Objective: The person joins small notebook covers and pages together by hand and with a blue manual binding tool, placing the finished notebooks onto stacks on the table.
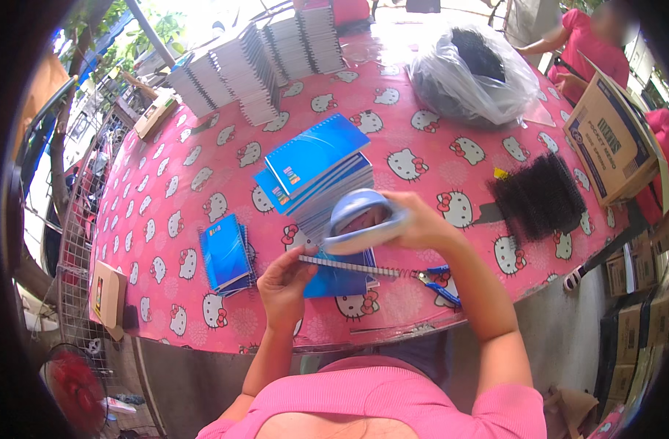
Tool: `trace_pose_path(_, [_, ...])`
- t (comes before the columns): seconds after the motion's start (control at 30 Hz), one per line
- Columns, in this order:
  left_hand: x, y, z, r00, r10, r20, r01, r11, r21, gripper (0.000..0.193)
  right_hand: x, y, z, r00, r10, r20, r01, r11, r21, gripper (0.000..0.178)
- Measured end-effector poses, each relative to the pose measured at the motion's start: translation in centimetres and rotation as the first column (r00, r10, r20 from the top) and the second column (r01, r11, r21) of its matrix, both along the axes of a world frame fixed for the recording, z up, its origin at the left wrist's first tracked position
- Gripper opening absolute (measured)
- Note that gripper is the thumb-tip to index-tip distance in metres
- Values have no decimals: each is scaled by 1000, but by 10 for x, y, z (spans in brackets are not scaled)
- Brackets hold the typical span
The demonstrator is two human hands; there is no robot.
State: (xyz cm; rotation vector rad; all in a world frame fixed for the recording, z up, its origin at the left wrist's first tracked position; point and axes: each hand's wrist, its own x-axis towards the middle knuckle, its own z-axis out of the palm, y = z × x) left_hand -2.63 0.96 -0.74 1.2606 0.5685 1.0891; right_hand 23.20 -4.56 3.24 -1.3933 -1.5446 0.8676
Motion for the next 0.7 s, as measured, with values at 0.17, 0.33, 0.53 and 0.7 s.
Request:
trace_pose_path(0.17, [-10,1,-10,998,-41,54,44,997,-56,36,4,-9,-13,894,-387,223,358,920,163,41])
trace_pose_path(0.33, [-2,3,8,990,-105,92,105,994,-1,25,40,-55,-39,534,-482,695,634,772,49,50])
trace_pose_path(0.53, [-24,-24,60,987,84,-140,49,664,746,27,9,-123,-42,645,-385,660,441,893,89,66])
trace_pose_path(0.7, [-13,-33,21,935,110,-338,181,669,720,35,-23,-154,-70,546,-342,765,563,826,-33,68])
